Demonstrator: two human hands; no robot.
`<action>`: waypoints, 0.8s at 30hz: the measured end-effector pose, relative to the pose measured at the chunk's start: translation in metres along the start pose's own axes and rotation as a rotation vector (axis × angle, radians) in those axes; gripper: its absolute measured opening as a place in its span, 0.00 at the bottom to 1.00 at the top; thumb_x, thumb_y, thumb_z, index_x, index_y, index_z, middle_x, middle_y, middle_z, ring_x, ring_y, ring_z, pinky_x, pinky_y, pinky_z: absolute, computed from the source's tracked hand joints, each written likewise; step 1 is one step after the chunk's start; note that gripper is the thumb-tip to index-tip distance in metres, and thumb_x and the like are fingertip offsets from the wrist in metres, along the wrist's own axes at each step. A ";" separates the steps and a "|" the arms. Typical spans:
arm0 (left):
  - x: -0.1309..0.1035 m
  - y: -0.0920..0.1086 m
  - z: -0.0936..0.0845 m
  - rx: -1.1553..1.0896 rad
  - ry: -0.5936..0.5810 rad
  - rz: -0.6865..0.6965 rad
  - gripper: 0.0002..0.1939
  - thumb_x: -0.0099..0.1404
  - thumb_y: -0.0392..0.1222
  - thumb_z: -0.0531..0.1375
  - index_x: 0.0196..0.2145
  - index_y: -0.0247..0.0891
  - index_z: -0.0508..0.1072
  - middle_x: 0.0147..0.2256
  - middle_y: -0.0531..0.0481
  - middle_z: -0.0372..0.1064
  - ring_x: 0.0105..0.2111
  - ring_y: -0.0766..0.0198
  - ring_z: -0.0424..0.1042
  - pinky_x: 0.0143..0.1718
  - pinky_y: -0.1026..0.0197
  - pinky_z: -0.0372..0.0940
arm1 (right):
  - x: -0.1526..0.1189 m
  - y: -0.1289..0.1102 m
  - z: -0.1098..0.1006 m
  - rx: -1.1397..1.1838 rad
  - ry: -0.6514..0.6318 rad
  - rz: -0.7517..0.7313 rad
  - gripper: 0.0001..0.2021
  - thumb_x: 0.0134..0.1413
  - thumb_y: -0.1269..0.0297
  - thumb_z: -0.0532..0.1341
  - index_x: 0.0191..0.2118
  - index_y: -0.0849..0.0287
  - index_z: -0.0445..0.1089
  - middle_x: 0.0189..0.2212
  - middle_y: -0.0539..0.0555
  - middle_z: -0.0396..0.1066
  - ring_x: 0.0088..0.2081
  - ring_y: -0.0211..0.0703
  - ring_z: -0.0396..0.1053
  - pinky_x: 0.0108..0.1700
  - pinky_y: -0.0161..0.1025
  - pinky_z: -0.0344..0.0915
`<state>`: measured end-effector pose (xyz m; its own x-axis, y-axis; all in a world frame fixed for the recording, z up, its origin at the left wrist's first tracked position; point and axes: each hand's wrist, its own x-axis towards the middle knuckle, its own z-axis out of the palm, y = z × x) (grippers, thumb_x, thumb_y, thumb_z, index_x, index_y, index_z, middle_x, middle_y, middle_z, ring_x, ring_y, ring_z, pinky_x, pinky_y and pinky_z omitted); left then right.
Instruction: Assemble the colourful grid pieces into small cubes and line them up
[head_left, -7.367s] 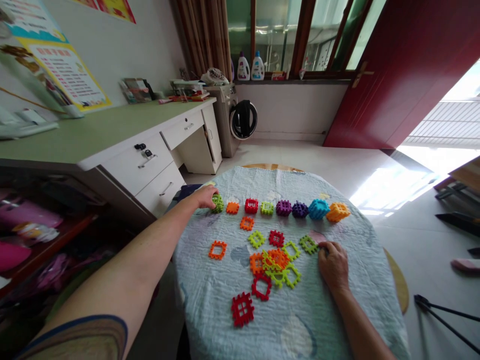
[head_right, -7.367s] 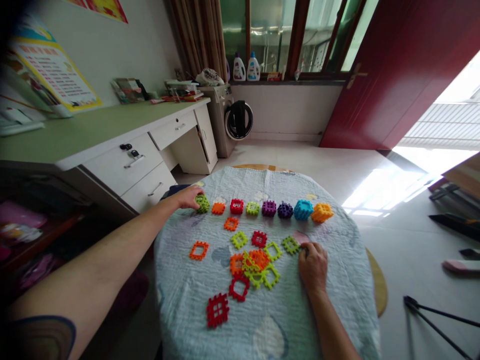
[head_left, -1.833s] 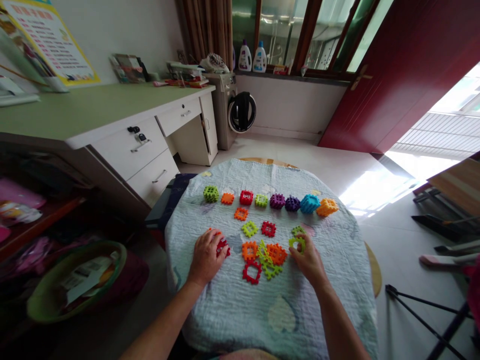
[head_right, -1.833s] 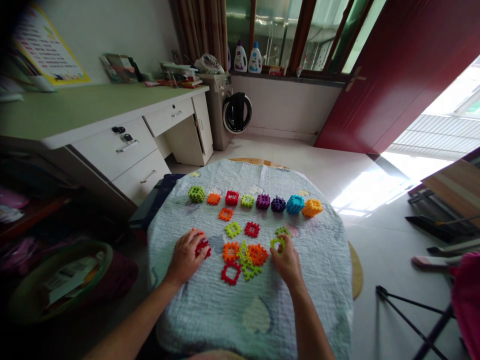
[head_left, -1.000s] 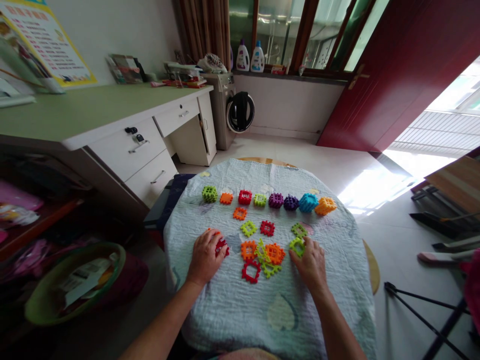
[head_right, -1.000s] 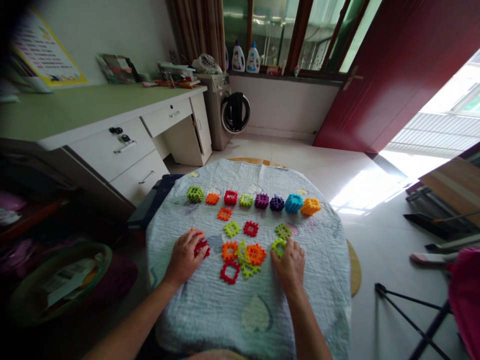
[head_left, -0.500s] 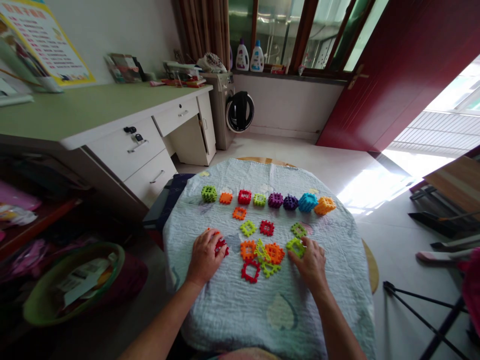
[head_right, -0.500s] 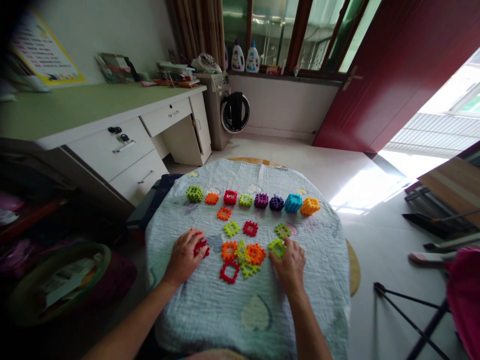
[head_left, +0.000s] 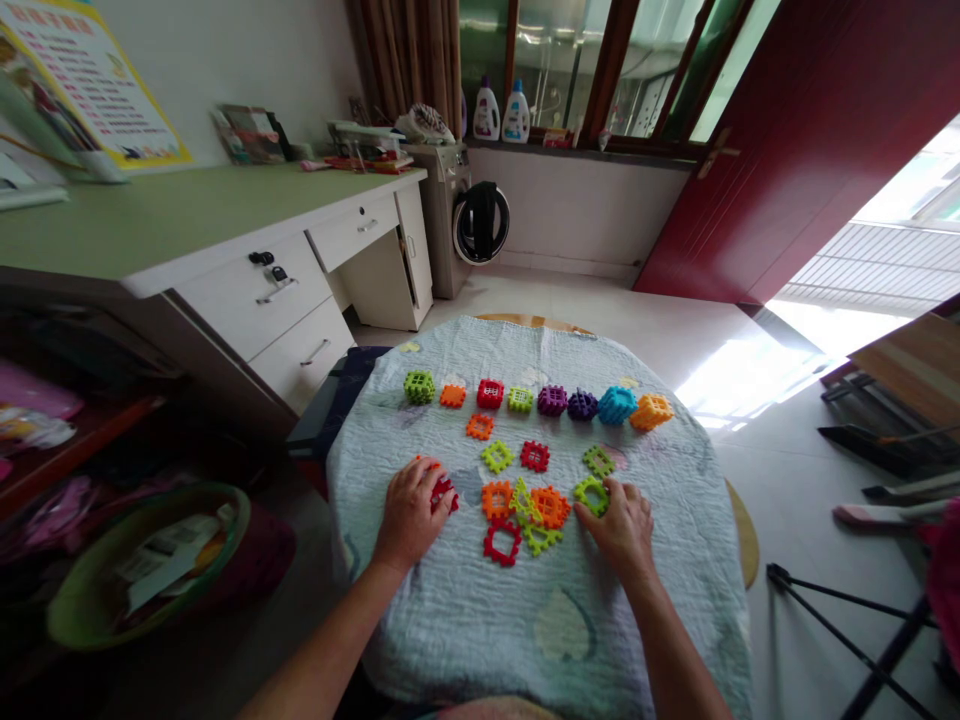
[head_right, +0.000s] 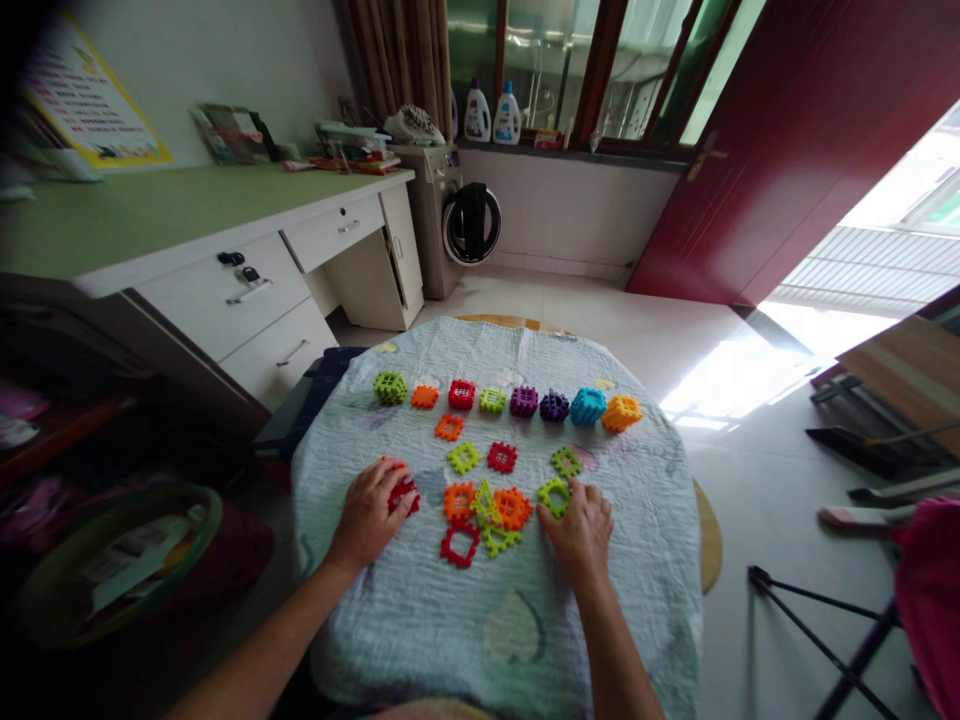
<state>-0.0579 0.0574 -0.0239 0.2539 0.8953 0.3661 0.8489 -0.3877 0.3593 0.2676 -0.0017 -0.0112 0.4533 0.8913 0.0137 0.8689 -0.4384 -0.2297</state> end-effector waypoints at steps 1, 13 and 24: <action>0.000 0.000 0.000 0.000 0.001 0.001 0.11 0.63 0.43 0.58 0.43 0.39 0.72 0.50 0.42 0.68 0.52 0.49 0.66 0.55 0.45 0.62 | 0.000 -0.002 -0.002 -0.018 -0.020 0.016 0.28 0.49 0.48 0.61 0.52 0.59 0.67 0.47 0.61 0.67 0.48 0.56 0.64 0.47 0.46 0.59; 0.000 0.001 -0.001 0.002 0.005 0.003 0.11 0.64 0.43 0.58 0.43 0.39 0.71 0.49 0.42 0.68 0.52 0.50 0.65 0.54 0.45 0.61 | 0.006 -0.009 -0.016 -0.105 -0.102 0.040 0.25 0.48 0.49 0.59 0.48 0.59 0.68 0.46 0.62 0.67 0.47 0.58 0.64 0.46 0.49 0.61; 0.000 0.002 -0.002 -0.022 0.020 0.005 0.10 0.63 0.42 0.58 0.43 0.40 0.72 0.49 0.43 0.69 0.52 0.51 0.66 0.54 0.45 0.62 | 0.016 -0.016 -0.021 -0.006 0.034 -0.145 0.21 0.46 0.51 0.60 0.45 0.57 0.70 0.45 0.59 0.67 0.46 0.56 0.62 0.46 0.50 0.58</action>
<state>-0.0570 0.0564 -0.0218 0.2484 0.8889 0.3850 0.8372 -0.3969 0.3762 0.2657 0.0172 0.0132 0.3292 0.9409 0.0796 0.9269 -0.3059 -0.2174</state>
